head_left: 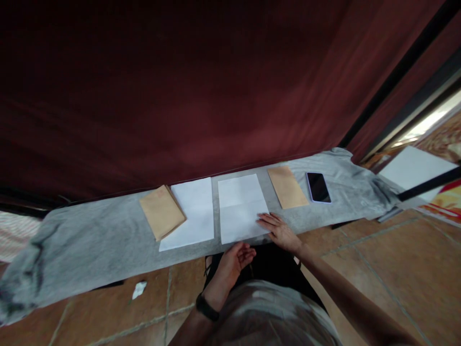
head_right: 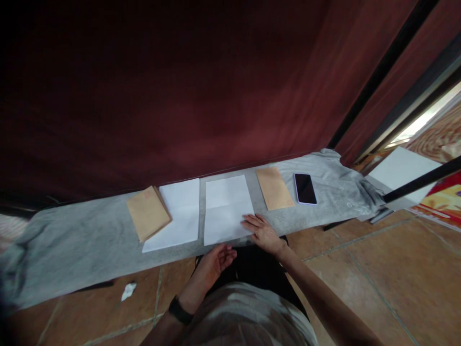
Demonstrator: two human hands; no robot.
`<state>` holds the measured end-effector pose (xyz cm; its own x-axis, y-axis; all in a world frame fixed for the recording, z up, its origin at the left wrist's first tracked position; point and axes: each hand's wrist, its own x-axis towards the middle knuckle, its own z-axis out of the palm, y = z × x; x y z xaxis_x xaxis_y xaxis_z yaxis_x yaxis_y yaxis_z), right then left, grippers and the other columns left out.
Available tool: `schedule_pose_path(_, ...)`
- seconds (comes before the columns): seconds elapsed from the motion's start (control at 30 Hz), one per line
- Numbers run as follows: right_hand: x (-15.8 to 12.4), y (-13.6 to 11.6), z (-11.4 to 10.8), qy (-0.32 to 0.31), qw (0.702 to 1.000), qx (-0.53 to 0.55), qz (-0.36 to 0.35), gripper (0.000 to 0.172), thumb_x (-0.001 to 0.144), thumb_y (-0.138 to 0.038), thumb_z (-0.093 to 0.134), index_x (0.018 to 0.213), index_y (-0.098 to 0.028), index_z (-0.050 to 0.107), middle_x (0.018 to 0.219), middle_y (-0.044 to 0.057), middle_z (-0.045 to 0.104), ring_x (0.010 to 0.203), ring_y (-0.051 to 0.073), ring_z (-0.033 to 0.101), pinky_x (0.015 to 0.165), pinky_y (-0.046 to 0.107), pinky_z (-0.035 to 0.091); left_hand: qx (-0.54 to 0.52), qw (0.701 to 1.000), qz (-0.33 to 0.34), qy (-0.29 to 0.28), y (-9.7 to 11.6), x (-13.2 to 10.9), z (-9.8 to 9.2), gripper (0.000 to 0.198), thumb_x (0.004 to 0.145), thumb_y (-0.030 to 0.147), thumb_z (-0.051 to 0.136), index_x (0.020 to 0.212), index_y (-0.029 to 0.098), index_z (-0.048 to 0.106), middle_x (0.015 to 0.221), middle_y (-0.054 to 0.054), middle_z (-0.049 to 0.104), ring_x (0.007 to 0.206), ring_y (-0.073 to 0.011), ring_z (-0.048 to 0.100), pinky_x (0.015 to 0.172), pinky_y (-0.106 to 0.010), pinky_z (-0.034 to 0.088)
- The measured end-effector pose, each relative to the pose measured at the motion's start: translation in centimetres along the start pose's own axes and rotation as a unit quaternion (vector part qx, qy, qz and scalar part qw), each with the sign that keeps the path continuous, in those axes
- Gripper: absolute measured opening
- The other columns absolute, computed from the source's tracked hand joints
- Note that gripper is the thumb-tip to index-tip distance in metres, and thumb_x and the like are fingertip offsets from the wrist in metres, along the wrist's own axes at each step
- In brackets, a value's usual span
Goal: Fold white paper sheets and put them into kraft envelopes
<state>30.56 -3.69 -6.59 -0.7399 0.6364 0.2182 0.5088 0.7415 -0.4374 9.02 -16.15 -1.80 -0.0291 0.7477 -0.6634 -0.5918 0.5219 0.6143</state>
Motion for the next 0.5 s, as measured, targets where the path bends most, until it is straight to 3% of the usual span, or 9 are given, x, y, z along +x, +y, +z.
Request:
schedule_pose_path(0.07,0.0,0.1,0.2,0.01,1.0,0.002,0.003,0.056,0.09,-0.009,0.055,0.144,-0.024,0.056,0.155,0.007,0.051,0.146,0.023,0.044,0.124,0.051,0.032,0.133,0.989,0.044,-0.039,0.0,-0.4,0.2,0.03,0.092,0.043,0.065,0.091,0.013,0.07,0.086,-0.011,0.077,0.075,-0.0198,0.075,0.067,-0.028,0.06)
schedule_pose_path(0.13,0.0,0.2,0.5,0.017,1.0,0.003,0.003,0.057,0.089,-0.009,0.054,0.144,-0.025,0.057,0.154,0.006,0.052,0.145,0.023,0.045,0.124,0.051,0.032,0.276,0.947,0.155,-0.053,0.6,0.1,1.0,0.037,0.094,0.051,0.059,0.095,0.016,0.071,0.092,-0.011,0.078,0.082,-0.0221,0.075,0.074,-0.034,0.061)
schedule_pose_path(0.2,0.0,0.2,0.6,0.023,1.0,0.0,-0.001,0.058,0.088,-0.01,0.054,0.144,-0.025,0.056,0.154,0.006,0.052,0.145,0.024,0.045,0.124,0.052,0.032,0.413,0.863,0.286,-0.049,1.7,1.6,2.2,0.04,0.1,0.05,0.047,0.107,0.018,0.072,0.111,-0.012,0.076,0.107,-0.0243,0.071,0.097,-0.041,0.056)
schedule_pose_path(0.27,-0.1,0.2,0.8,0.031,0.999,-0.004,-0.008,0.057,0.089,-0.012,0.055,0.144,-0.025,0.056,0.154,0.007,0.052,0.144,0.025,0.045,0.124,0.054,0.032,0.542,0.748,0.378,-0.061,2.7,3.9,3.6,0.044,0.104,0.045,0.041,0.134,0.02,0.061,0.143,-0.012,0.062,0.137,-0.0252,0.054,0.117,-0.047,0.042)
schedule_pose_path(0.37,-0.2,0.1,1.1,0.049,0.999,-0.009,-0.013,0.051,0.09,-0.017,0.057,0.141,-0.022,0.06,0.147,0.011,0.058,0.142,0.027,0.049,0.122,0.055,0.034,0.702,0.582,0.409,-0.032,3.4,7.7,5.4,0.052,0.105,0.042,0.038,0.149,0.014,0.047,0.159,-0.017,0.043,0.152,-0.0273,0.034,0.122,-0.052,0.033)
schedule_pose_path(0.43,-0.3,0.1,1.1,0.054,0.998,-0.011,-0.013,0.05,0.089,-0.019,0.058,0.14,-0.021,0.061,0.144,0.012,0.061,0.14,0.027,0.05,0.122,0.056,0.035,0.751,0.514,0.414,-0.017,3.4,10.1,6.3,0.057,0.106,0.043,0.035,0.153,0.013,0.042,0.163,-0.016,0.037,0.154,-0.028,0.027,0.124,-0.052,0.03)
schedule_pose_path(0.5,-0.2,0.0,1.1,0.049,0.999,-0.013,-0.009,0.054,0.088,-0.018,0.058,0.142,-0.022,0.059,0.146,0.012,0.06,0.141,0.027,0.049,0.122,0.056,0.034,0.769,0.49,0.412,0.006,3.6,12.0,6.7,0.06,0.106,0.046,0.031,0.155,0.012,0.039,0.164,-0.015,0.034,0.155,-0.028,0.025,0.125,-0.051,0.026)
